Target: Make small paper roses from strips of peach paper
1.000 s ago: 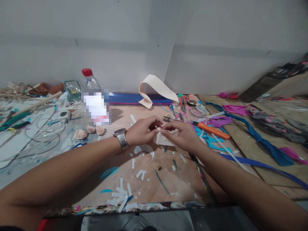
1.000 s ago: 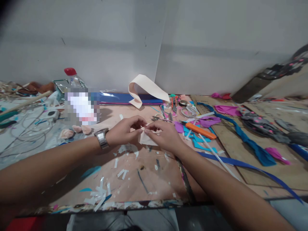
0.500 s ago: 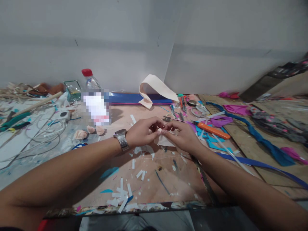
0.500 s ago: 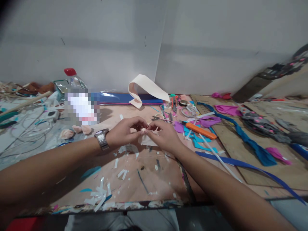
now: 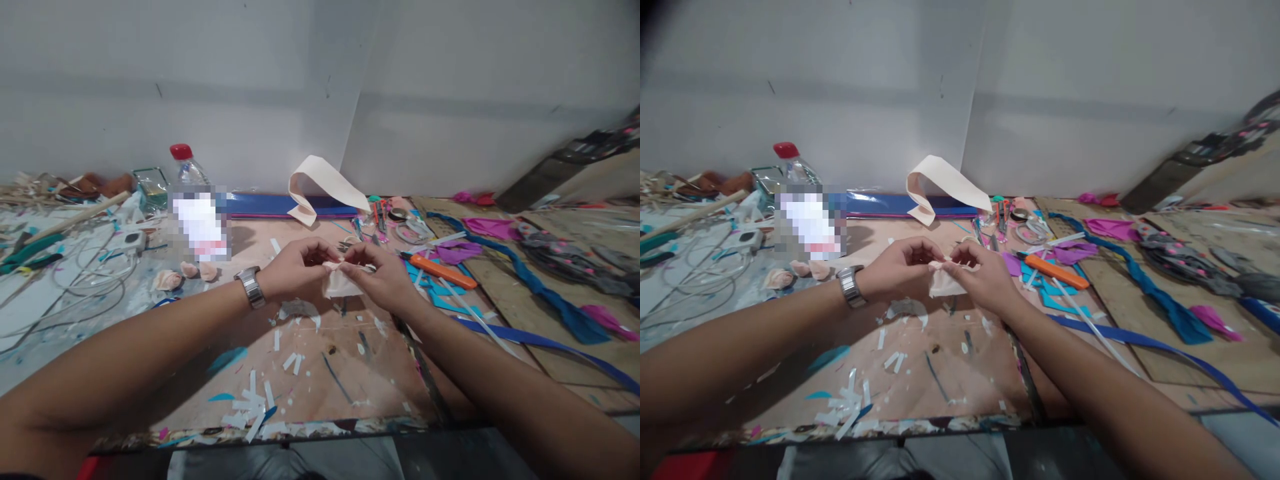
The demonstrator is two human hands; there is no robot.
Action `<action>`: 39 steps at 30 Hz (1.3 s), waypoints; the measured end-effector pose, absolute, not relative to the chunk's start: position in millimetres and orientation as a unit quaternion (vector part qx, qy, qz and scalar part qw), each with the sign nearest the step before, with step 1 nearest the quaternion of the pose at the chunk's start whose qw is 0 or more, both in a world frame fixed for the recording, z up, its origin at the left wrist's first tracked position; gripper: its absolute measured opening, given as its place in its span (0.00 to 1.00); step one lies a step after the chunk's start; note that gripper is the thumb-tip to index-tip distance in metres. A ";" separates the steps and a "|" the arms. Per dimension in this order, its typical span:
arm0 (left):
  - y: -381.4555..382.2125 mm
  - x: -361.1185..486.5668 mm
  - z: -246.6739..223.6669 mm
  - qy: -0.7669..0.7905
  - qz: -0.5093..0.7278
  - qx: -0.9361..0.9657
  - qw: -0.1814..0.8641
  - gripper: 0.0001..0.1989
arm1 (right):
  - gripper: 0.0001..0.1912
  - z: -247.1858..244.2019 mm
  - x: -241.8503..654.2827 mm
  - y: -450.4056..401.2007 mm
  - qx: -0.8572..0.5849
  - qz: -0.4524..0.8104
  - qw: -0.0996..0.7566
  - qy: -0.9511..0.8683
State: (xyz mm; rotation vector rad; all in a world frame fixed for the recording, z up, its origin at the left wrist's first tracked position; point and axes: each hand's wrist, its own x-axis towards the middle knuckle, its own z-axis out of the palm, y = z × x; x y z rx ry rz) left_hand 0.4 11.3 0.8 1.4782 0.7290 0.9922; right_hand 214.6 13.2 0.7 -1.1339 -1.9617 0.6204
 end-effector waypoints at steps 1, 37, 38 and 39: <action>11.4 0.6 1.8 0.328 0.424 0.612 0.581 0.10 | 0.20 0.2 216.0 14.2 -0.438 0.255 0.408 -0.760; 25.5 -4.6 -0.7 0.273 0.496 0.500 0.655 0.19 | 0.18 -1.7 225.0 23.1 -0.371 0.276 0.477 -0.747; 26.5 -4.9 -1.5 0.277 0.498 0.507 0.646 0.19 | 0.17 -2.0 224.6 23.8 -0.371 0.289 0.489 -0.735; 27.2 -5.1 -2.5 0.285 0.499 0.520 0.632 0.18 | 0.16 -2.5 224.2 24.4 -0.372 0.298 0.506 -0.719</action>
